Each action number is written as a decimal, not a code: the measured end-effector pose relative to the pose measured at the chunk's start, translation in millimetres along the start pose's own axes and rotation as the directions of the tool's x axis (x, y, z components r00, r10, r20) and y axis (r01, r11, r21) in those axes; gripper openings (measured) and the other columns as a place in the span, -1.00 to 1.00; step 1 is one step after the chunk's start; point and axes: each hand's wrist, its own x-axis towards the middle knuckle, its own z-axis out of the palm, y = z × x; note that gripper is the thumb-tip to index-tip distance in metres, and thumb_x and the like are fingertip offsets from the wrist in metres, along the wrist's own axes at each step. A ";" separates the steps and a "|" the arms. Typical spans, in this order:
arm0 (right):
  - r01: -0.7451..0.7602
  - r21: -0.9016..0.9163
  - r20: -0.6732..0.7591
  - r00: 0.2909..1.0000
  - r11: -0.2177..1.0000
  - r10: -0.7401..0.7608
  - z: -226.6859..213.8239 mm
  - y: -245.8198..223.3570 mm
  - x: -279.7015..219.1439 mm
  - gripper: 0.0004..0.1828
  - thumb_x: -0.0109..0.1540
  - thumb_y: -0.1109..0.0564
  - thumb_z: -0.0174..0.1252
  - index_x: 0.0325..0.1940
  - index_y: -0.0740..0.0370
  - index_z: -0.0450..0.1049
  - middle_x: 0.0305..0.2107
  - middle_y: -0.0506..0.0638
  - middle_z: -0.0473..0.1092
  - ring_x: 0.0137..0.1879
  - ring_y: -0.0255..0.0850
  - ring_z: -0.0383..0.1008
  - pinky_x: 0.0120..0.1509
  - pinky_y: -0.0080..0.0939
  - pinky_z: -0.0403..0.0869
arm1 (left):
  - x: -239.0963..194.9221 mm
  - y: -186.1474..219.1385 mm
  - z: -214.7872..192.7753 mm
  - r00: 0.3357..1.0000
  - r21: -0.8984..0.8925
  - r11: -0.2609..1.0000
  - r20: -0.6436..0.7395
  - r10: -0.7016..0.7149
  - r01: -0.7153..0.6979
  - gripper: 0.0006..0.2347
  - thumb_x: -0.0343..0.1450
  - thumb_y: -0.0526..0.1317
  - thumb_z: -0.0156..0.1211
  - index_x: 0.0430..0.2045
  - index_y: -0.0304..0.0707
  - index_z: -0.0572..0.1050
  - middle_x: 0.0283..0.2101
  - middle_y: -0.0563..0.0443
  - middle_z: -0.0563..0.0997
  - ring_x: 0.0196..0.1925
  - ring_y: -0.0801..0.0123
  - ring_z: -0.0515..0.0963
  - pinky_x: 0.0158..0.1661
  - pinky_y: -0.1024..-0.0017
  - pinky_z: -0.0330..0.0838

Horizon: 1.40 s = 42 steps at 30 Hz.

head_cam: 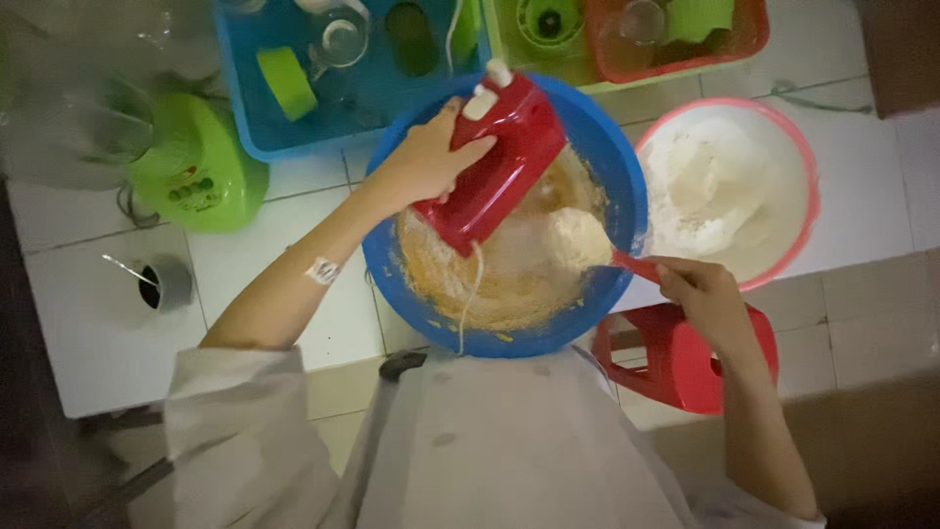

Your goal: The person uses a red hand mixer to blend a yellow batter in a blue bowl while repeatedly adding white flour from a pink bowl with a red scoop. The person holds the bowl steady with one hand and operates the mixer with the other, gradually incorporating the flour into the mixture.

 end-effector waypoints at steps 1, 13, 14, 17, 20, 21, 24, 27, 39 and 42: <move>0.006 0.018 -0.024 1.000 1.000 -0.006 -1.6 3.4 0.4 -0.65 0.42 0.04 0.04 0.17 0.15 0.63 -0.23 0.21 0.57 -0.10 -0.04 0.51 -0.02 -0.04 0.40 | -1.7 -8.4 1.8 1.000 -0.006 1.000 -0.015 -0.017 0.017 -0.41 0.48 0.13 -0.05 0.40 -0.07 0.08 -0.32 -0.21 0.66 -0.58 0.20 0.67 -0.36 0.31 0.62; 0.150 0.048 -0.093 0.985 0.987 -0.145 -18.8 -7.7 43.3 -0.68 0.44 0.10 0.10 0.20 0.30 0.58 -0.31 0.39 0.48 -0.13 0.14 0.49 0.07 0.05 0.42 | -85.1 -48.9 -7.1 0.980 0.105 0.975 0.019 -0.198 0.195 -0.36 0.45 0.11 0.02 0.41 -0.19 0.14 -0.29 -0.38 0.65 -0.55 0.08 0.70 -0.20 0.18 0.62; 0.191 0.005 -0.106 0.976 0.981 -0.190 -18.3 2.5 56.2 -0.72 0.47 0.13 0.08 0.20 0.23 0.59 -0.38 0.30 0.49 -0.21 0.07 0.49 0.03 -0.01 0.42 | -83.9 -62.5 -5.8 0.978 0.126 0.971 0.018 -0.208 0.204 -0.36 0.45 0.13 0.02 0.40 -0.21 0.16 -0.29 -0.37 0.65 -0.57 0.10 0.70 -0.22 0.18 0.63; 0.266 -0.051 -0.079 0.960 0.963 -0.270 -6.1 -2.8 83.9 -0.66 0.42 0.08 0.09 0.13 0.36 0.59 -0.20 0.44 0.51 -0.05 0.28 0.54 0.08 0.14 0.41 | -89.1 -66.9 -5.8 0.973 0.210 0.955 -0.138 -0.184 0.210 -0.41 0.47 0.12 0.12 0.28 -0.35 0.34 -0.09 -0.52 0.62 -0.05 -0.33 0.66 -0.03 -0.16 0.52; 0.318 -0.220 -0.111 0.931 0.922 -0.348 19.0 -10.0 120.7 -0.66 0.39 0.00 0.07 0.09 0.14 0.65 -0.16 0.27 0.56 0.04 0.45 0.48 0.13 0.32 0.41 | -91.6 -71.7 -20.4 0.962 0.136 0.972 -0.219 -0.162 0.194 -0.46 0.46 0.11 0.15 0.15 -0.39 0.42 -0.04 -0.58 0.59 0.05 -0.46 0.57 0.03 -0.27 0.44; 0.318 -0.216 -0.118 0.930 0.923 -0.348 26.9 -14.9 125.6 -0.66 0.39 0.00 0.07 0.09 0.14 0.65 -0.16 0.27 0.56 0.04 0.45 0.48 0.13 0.32 0.41 | -86.1 -76.3 -25.8 0.963 0.142 0.972 -0.220 -0.156 0.189 -0.46 0.46 0.11 0.15 0.15 -0.39 0.42 -0.04 -0.58 0.59 0.05 -0.46 0.57 0.03 -0.27 0.44; 0.325 -0.222 -0.118 0.927 0.919 -0.356 45.9 -23.7 140.9 -0.68 0.37 -0.07 0.08 0.02 0.03 0.67 -0.18 0.16 0.58 0.03 0.43 0.49 0.11 0.30 0.43 | -71.1 -86.8 -40.6 0.935 0.097 0.969 -0.301 -0.187 0.225 -0.51 0.47 0.06 0.20 0.17 -0.31 0.43 -0.03 -0.46 0.60 0.06 -0.36 0.59 0.02 -0.11 0.47; 0.299 -0.268 -0.148 0.927 0.916 -0.346 49.8 -20.6 146.0 -0.73 0.40 -0.10 0.12 0.06 -0.09 0.67 -0.23 0.05 0.59 -0.04 0.27 0.57 0.13 0.15 0.48 | -52.6 -95.6 -49.0 0.913 0.075 0.965 -0.348 -0.212 0.253 -0.48 0.43 0.17 0.21 0.18 -0.13 0.42 -0.02 -0.34 0.61 0.06 -0.24 0.60 0.04 -0.07 0.46; 0.391 -0.388 -0.130 0.873 0.835 -0.470 23.5 9.0 68.5 -0.66 0.43 0.05 0.02 0.01 0.26 0.66 -0.05 0.08 0.58 -0.15 0.06 0.63 0.01 0.00 0.56 | 11.8 -15.1 -31.1 0.984 -0.051 0.997 -0.169 -0.060 0.052 -0.52 0.52 0.05 -0.05 0.33 -0.08 0.17 -0.22 -0.12 0.66 -0.64 0.28 0.58 -0.49 0.37 0.56; 0.306 -0.466 -0.103 0.913 0.830 -0.394 29.7 13.9 45.1 -0.71 0.36 -0.01 0.00 -0.01 -0.09 0.64 -0.23 0.01 0.61 -0.02 0.04 0.60 -0.08 0.05 0.41 | 28.7 -9.9 -15.4 0.990 -0.099 0.995 -0.135 -0.041 0.027 -0.43 0.50 0.07 0.02 0.39 -0.11 0.09 -0.52 -0.14 0.61 -0.71 0.33 0.53 -0.56 0.40 0.52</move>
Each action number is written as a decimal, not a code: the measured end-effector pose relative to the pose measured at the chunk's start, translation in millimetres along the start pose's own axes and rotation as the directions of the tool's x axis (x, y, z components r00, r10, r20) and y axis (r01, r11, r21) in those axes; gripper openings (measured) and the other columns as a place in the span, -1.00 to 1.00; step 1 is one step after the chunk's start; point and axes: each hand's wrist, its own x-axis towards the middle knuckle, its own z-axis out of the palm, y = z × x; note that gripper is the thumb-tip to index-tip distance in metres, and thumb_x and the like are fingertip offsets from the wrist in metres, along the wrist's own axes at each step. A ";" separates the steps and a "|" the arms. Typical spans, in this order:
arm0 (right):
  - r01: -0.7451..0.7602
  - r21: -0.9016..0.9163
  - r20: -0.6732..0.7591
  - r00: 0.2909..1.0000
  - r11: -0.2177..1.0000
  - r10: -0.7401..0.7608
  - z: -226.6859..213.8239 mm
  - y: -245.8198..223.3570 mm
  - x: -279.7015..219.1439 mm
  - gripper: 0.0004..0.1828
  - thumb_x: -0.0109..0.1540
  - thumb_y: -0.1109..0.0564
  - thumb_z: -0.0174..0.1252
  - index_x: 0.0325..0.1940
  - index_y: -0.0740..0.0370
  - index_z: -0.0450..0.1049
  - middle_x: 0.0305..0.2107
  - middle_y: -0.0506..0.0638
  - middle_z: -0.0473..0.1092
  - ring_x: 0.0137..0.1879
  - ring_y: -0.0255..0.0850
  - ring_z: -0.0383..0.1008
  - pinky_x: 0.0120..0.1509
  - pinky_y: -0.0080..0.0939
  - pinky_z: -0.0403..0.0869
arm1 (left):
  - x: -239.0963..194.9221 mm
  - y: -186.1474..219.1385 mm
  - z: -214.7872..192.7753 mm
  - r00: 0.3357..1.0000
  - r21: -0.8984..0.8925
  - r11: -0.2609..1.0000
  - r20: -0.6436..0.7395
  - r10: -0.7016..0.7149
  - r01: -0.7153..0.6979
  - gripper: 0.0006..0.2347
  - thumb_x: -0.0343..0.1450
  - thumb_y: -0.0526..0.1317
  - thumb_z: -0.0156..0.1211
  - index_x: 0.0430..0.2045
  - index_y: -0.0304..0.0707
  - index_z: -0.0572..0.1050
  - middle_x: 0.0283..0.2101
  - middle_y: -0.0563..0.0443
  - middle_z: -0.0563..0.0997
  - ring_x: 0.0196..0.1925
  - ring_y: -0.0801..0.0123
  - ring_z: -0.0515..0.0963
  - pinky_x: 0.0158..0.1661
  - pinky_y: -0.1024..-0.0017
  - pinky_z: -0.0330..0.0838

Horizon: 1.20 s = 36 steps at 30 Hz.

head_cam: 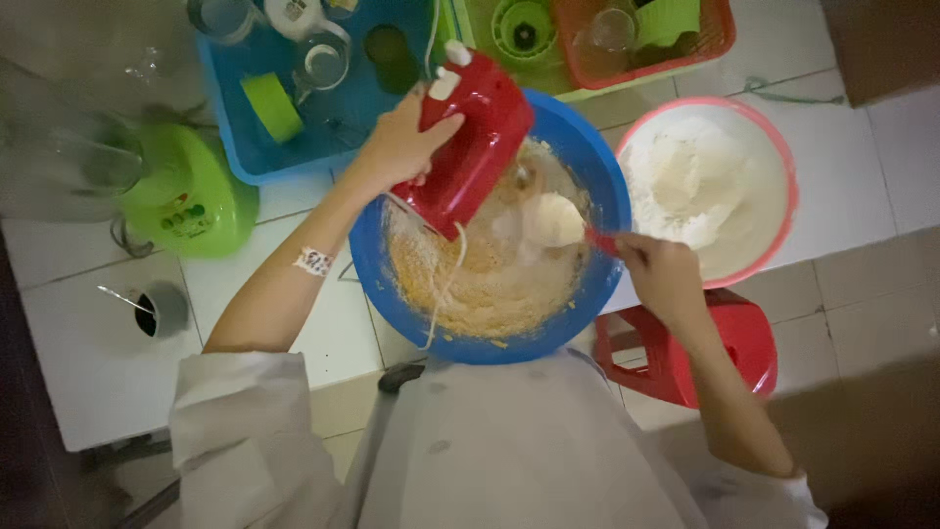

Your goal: The person uses a red hand mixer to blend a yellow batter in a blue bowl while repeatedly adding white flour from a pink bowl with a red scoop. The person holds the bowl steady with one hand and operates the mixer with the other, gradually incorporating the flour into the mixture.

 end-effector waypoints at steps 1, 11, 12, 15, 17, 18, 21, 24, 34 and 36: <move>0.002 0.026 -0.009 1.000 1.000 -0.002 -3.8 -9.3 -8.7 -0.72 0.38 0.07 0.02 0.00 -0.02 0.66 -0.31 -0.01 0.61 -0.22 -0.01 0.55 -0.17 0.00 0.41 | -4.0 5.9 3.3 0.998 -0.019 0.999 0.047 0.031 -0.030 -0.53 0.52 0.04 -0.01 0.30 -0.09 0.16 -0.43 -0.09 0.62 -0.68 0.37 0.52 -0.55 0.46 0.51; -0.218 0.288 0.002 0.974 0.932 0.227 -0.8 53.4 -47.5 -0.65 0.48 -0.03 0.09 0.13 0.22 0.64 -0.34 0.29 0.56 -0.17 0.20 0.60 -0.02 0.06 0.49 | -27.3 -32.5 20.4 0.992 -0.044 0.999 0.123 0.008 -0.002 -0.40 0.47 0.11 0.09 0.37 -0.16 0.20 -0.53 -0.30 0.59 -0.63 0.08 0.65 -0.43 0.27 0.60; -0.220 0.290 0.003 0.973 0.931 0.230 -6.9 44.9 -48.6 -0.65 0.48 -0.03 0.09 0.13 0.22 0.64 -0.34 0.29 0.56 -0.17 0.20 0.60 -0.02 0.06 0.49 | -36.0 -34.4 16.7 0.992 -0.043 0.999 0.125 0.008 -0.002 -0.40 0.47 0.11 0.09 0.37 -0.16 0.20 -0.53 -0.30 0.59 -0.63 0.08 0.65 -0.43 0.27 0.60; -0.266 0.317 0.006 0.960 0.910 0.279 -23.4 20.5 -45.9 -0.64 0.44 -0.09 0.10 0.12 0.12 0.65 -0.34 0.21 0.58 -0.09 0.20 0.59 0.05 0.10 0.47 | -64.7 -40.1 5.7 0.985 -0.022 0.998 0.162 -0.062 0.066 -0.40 0.48 0.10 0.08 0.39 -0.17 0.16 -0.49 -0.30 0.60 -0.64 0.10 0.65 -0.37 0.26 0.63; -0.218 0.284 -0.039 0.970 0.934 0.238 -31.3 7.1 -37.9 -0.61 0.48 -0.10 0.09 0.12 0.22 0.63 -0.31 0.29 0.56 -0.07 0.35 0.56 0.04 0.19 0.47 | -85.9 -42.9 0.3 0.978 0.051 0.990 0.158 -0.138 0.131 -0.40 0.46 0.10 0.07 0.38 -0.16 0.20 -0.56 -0.29 0.57 -0.64 0.04 0.65 -0.44 0.21 0.59; -0.217 0.284 -0.037 0.971 0.934 0.237 -30.2 0.1 -27.1 -0.61 0.48 -0.10 0.09 0.12 0.22 0.63 -0.31 0.29 0.56 -0.07 0.35 0.56 0.04 0.19 0.47 | -93.8 -44.0 -2.3 0.978 0.051 0.990 0.158 -0.140 0.133 -0.40 0.46 0.10 0.07 0.38 -0.16 0.20 -0.56 -0.29 0.57 -0.64 0.04 0.65 -0.44 0.21 0.59; -0.149 0.230 -0.043 0.986 0.962 0.163 -26.6 -27.9 3.4 -0.67 0.46 0.04 0.06 0.12 0.26 0.62 -0.32 0.34 0.55 -0.06 0.41 0.53 0.07 0.27 0.45 | -114.9 -47.0 -8.8 0.964 0.115 0.974 0.156 -0.214 0.198 -0.43 0.47 0.06 0.08 0.38 -0.14 0.21 -0.51 -0.31 0.60 -0.60 0.04 0.67 -0.38 0.21 0.58; -0.072 0.294 -0.012 0.997 0.953 0.079 -13.1 -59.0 30.5 -0.63 0.43 0.07 0.00 0.09 0.33 0.63 -0.28 0.39 0.56 -0.04 0.50 0.50 0.13 0.31 0.43 | -122.2 -57.6 -14.8 0.955 0.182 0.948 0.093 -0.280 0.260 -0.41 0.44 0.12 0.10 0.34 -0.17 0.26 -0.51 -0.28 0.62 -0.59 0.08 0.69 -0.41 0.27 0.62; 0.122 -0.061 -0.088 0.988 0.991 -0.127 33.6 -69.1 79.8 -0.76 0.42 0.05 0.08 0.04 0.01 0.66 -0.23 0.05 0.62 -0.10 0.07 0.64 -0.03 0.04 0.58 | -96.7 -76.8 -53.2 0.954 0.127 0.951 -0.142 -0.263 0.281 -0.37 0.46 0.09 0.18 0.38 -0.29 0.26 -0.44 -0.38 0.60 -0.48 -0.02 0.69 -0.37 0.22 0.62; 0.133 -0.113 -0.085 0.986 0.985 -0.143 44.4 -56.1 80.5 -0.77 0.42 0.06 0.09 0.04 -0.03 0.66 -0.22 0.00 0.62 -0.09 0.00 0.65 -0.03 -0.02 0.58 | -80.0 -89.8 -58.4 0.955 0.120 0.958 -0.178 -0.235 0.259 -0.35 0.45 0.09 0.22 0.38 -0.32 0.26 -0.41 -0.45 0.60 -0.46 -0.07 0.68 -0.38 0.19 0.61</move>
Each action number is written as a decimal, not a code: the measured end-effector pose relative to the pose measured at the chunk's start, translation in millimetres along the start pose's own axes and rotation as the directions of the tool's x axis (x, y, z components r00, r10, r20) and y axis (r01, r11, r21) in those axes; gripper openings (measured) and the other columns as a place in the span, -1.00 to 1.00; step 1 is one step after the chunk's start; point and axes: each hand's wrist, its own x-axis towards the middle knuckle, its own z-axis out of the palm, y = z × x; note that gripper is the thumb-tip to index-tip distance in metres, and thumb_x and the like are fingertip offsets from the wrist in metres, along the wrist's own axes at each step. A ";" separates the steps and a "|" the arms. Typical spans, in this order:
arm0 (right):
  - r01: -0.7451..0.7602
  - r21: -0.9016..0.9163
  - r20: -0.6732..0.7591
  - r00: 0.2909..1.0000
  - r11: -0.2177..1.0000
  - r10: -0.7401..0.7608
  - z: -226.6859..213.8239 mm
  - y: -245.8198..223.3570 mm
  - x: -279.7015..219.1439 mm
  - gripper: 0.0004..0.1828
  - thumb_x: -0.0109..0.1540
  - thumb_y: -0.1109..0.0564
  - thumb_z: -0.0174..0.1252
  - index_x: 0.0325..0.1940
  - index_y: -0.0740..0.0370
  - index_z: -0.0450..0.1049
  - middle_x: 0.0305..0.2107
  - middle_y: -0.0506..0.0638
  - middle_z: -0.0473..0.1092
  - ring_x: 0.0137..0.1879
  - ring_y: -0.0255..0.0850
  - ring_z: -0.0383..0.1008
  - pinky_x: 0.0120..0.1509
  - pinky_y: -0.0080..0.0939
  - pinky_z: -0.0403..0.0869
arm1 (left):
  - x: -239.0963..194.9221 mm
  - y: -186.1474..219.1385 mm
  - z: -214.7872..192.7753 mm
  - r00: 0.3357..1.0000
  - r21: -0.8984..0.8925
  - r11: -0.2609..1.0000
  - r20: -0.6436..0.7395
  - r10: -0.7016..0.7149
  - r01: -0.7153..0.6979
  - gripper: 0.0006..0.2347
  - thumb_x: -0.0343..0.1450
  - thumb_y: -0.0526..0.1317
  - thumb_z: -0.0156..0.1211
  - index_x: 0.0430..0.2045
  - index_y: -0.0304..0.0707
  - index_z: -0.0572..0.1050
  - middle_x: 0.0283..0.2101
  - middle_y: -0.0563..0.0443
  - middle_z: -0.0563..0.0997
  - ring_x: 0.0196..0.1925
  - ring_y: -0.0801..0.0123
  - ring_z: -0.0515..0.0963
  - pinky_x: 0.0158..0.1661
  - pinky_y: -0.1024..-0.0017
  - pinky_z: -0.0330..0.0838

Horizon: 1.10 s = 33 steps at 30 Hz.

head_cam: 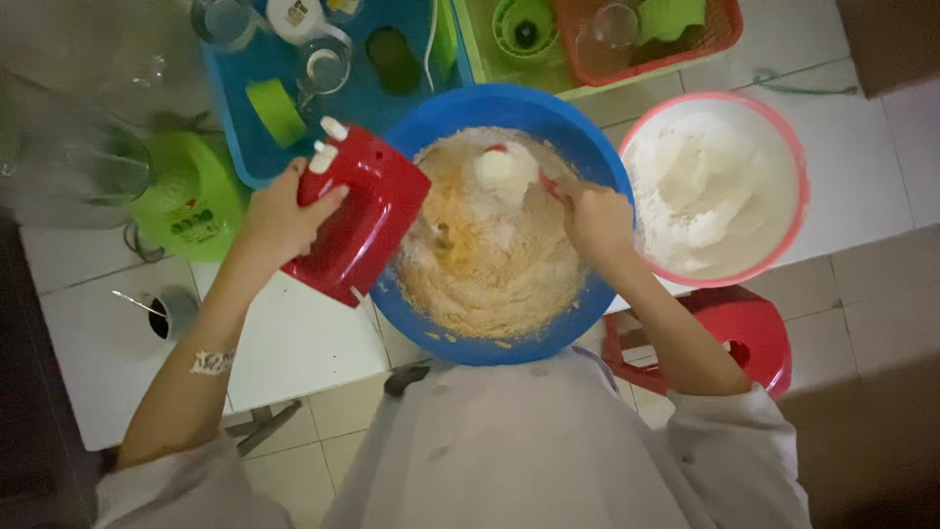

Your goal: The person uses a red hand mixer to blend a yellow batter in a blue bowl while repeatedly adding white flour from a pink bowl with a red scoop. The person holds the bowl steady with one hand and operates the mixer with the other, gradually incorporating the flour into the mixture.

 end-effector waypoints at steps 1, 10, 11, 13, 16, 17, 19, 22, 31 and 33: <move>0.039 -0.091 -0.067 0.997 0.995 -0.045 6.7 8.0 -2.8 -0.81 0.38 0.07 0.14 -0.01 -0.02 0.66 -0.34 -0.01 0.59 -0.20 -0.01 0.64 -0.12 -0.04 0.57 | 11.5 -6.6 1.5 0.998 0.003 0.999 -0.032 0.047 -0.046 -0.36 0.48 0.10 0.22 0.36 -0.36 0.27 -0.31 -0.50 0.59 -0.41 -0.07 0.68 -0.38 0.20 0.61; 0.222 -0.474 -0.327 0.854 0.852 -0.405 -11.1 56.7 -69.6 -0.34 0.24 0.31 0.24 0.44 0.01 0.38 -0.51 -0.08 0.25 -0.52 -0.17 0.32 -0.55 -0.14 0.26 | 14.5 52.2 21.6 0.957 0.002 0.960 -0.073 0.279 -0.280 -0.50 0.55 0.03 0.02 0.34 -0.19 0.19 0.21 -0.25 0.52 0.08 -0.09 0.60 -0.02 0.11 0.54; 0.247 -0.466 -0.356 0.827 0.850 -0.435 -12.2 66.3 -76.3 -0.29 0.32 0.42 0.22 0.55 0.08 0.32 -0.50 -0.04 0.26 -0.49 -0.16 0.29 -0.51 -0.15 0.25 | 21.9 53.4 28.0 0.931 -0.002 0.936 -0.110 0.348 -0.351 -0.53 0.54 0.04 0.04 0.29 -0.19 0.22 0.22 -0.27 0.52 0.12 -0.15 0.58 0.06 0.06 0.49; 0.213 -0.495 -0.330 0.851 0.842 -0.409 -22.2 69.9 -89.1 -0.38 0.31 0.35 0.19 0.47 0.05 0.42 -0.49 -0.07 0.28 -0.48 -0.15 0.34 -0.50 -0.15 0.27 | 20.6 67.5 36.8 0.949 -0.063 0.948 -0.082 0.306 -0.311 -0.49 0.52 0.07 0.01 0.32 -0.16 0.17 0.13 -0.26 0.55 -0.24 0.04 0.61 -0.23 0.16 0.61; 0.172 -0.497 -0.396 0.827 0.851 -0.399 -34.5 67.9 -103.9 -0.56 0.36 0.37 0.22 0.32 0.13 0.57 -0.54 -0.08 0.30 -0.52 -0.22 0.28 -0.52 -0.23 0.21 | 23.0 78.6 48.9 0.945 -0.144 0.935 -0.013 0.327 -0.325 -0.54 0.53 0.05 -0.04 0.30 -0.09 0.14 -0.03 -0.17 0.61 -0.55 0.27 0.64 -0.49 0.37 0.67; 0.175 -0.473 -0.483 0.768 0.864 -0.420 -39.9 66.6 -106.9 -0.65 0.43 0.48 0.27 0.25 0.25 0.61 -0.61 -0.07 0.29 -0.57 -0.31 0.17 -0.55 -0.32 0.12 | 24.4 81.0 52.8 0.923 -0.173 0.910 0.016 0.385 -0.377 -0.62 0.56 0.00 -0.07 0.25 -0.05 0.17 -0.09 -0.09 0.64 -0.51 0.32 0.64 -0.46 0.49 0.62; 0.161 -0.429 -0.485 0.789 0.889 -0.377 -39.6 75.7 -116.7 -0.66 0.45 0.48 0.22 0.26 0.27 0.61 -0.59 -0.05 0.32 -0.56 -0.30 0.16 -0.55 -0.31 0.09 | 36.3 81.3 64.6 0.912 -0.207 0.896 0.040 0.409 -0.393 -0.62 0.56 0.01 -0.08 0.25 -0.06 0.18 -0.17 -0.08 0.65 -0.59 0.38 0.60 -0.49 0.53 0.60; 0.135 -0.262 -0.511 0.820 0.956 -0.256 -41.7 79.9 -128.9 -0.74 0.53 0.40 0.11 0.27 0.38 0.59 -0.53 0.02 0.32 -0.51 -0.26 0.17 -0.50 -0.27 0.11 | 42.5 82.8 77.2 0.905 -0.272 0.881 0.072 0.419 -0.387 -0.59 0.54 0.03 -0.09 0.26 -0.05 0.18 -0.03 -0.04 0.61 -0.40 0.40 0.65 -0.34 0.54 0.63; 0.084 0.267 -0.454 0.890 0.960 0.049 -39.2 54.9 -124.9 -0.68 0.52 0.39 -0.05 0.27 0.61 0.51 -0.11 0.36 0.56 -0.27 -0.03 0.47 -0.29 -0.16 0.39 | 3.4 96.9 75.5 0.914 -0.116 0.939 0.221 0.342 -0.323 -0.49 0.55 0.02 -0.09 0.39 -0.07 0.04 0.28 -0.05 0.48 -0.05 0.21 0.71 -0.19 0.46 0.66; 0.075 0.300 -0.456 0.887 0.951 0.074 -40.9 50.7 -122.6 -0.69 0.51 0.39 -0.03 0.28 0.62 0.50 -0.05 0.40 0.56 -0.28 -0.04 0.46 -0.31 -0.16 0.38 | -15.7 106.7 66.6 0.914 -0.037 0.946 0.246 0.322 -0.323 -0.50 0.55 -0.02 -0.06 0.39 -0.06 0.05 0.30 -0.07 0.46 -0.03 0.13 0.71 -0.24 0.44 0.67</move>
